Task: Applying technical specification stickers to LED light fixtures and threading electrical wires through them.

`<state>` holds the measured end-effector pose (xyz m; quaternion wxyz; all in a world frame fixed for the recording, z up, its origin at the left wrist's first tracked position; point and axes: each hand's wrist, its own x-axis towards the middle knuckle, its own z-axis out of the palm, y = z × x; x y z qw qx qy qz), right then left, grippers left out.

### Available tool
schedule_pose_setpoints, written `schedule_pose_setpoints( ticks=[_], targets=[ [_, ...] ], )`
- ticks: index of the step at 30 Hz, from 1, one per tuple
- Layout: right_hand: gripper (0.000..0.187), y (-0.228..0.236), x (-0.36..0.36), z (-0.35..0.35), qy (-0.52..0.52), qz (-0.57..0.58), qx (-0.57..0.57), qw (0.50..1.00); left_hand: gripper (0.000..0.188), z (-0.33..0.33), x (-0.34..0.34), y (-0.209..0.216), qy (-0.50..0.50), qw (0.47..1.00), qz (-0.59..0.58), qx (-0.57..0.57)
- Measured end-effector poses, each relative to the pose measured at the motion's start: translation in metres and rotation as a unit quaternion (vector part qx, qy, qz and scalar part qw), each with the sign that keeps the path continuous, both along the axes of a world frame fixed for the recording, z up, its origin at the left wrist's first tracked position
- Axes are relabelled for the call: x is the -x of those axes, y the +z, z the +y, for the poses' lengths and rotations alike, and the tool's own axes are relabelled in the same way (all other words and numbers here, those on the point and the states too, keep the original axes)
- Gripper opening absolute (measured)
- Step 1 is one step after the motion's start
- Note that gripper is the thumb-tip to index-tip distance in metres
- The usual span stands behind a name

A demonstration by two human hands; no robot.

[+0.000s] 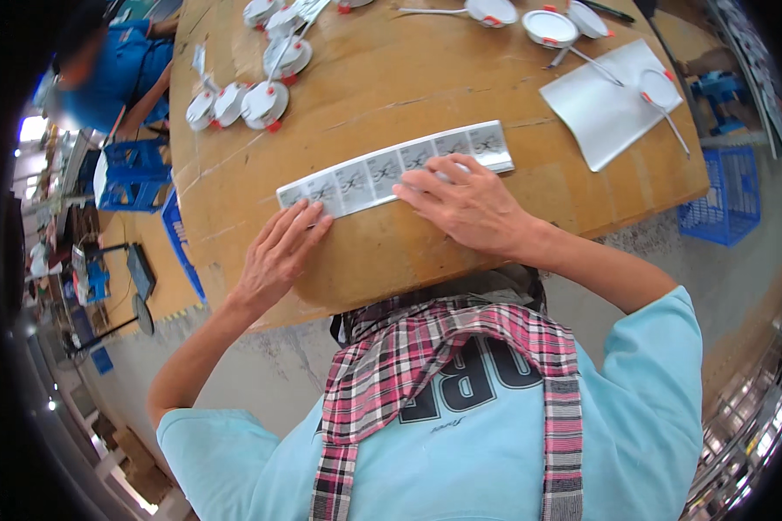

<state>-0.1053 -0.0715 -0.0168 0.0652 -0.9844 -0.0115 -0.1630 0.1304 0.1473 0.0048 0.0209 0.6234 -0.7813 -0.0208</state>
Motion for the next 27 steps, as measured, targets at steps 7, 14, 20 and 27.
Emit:
schedule_pose_setpoints(
  ticks=[7,14,20,27],
  targets=[
    [0.041,0.011,0.009,-0.011,-0.019,0.038,-0.014,0.999,0.061,0.054,-0.015,0.014,0.124,0.988,-0.085,-0.029],
    [0.040,0.004,0.012,-0.025,0.027,0.028,-0.042,0.998,0.039,-0.020,-0.002,0.064,0.236,0.954,0.121,0.137],
    [0.038,-0.002,0.018,-0.021,0.046,0.011,-0.043,0.998,0.050,-0.100,0.049,0.033,0.208,0.953,0.216,-0.035],
    [0.043,0.018,0.030,-0.039,-0.104,-0.102,-0.103,0.984,0.031,-0.102,0.041,0.011,0.220,0.863,0.445,-0.097]
  ],
)
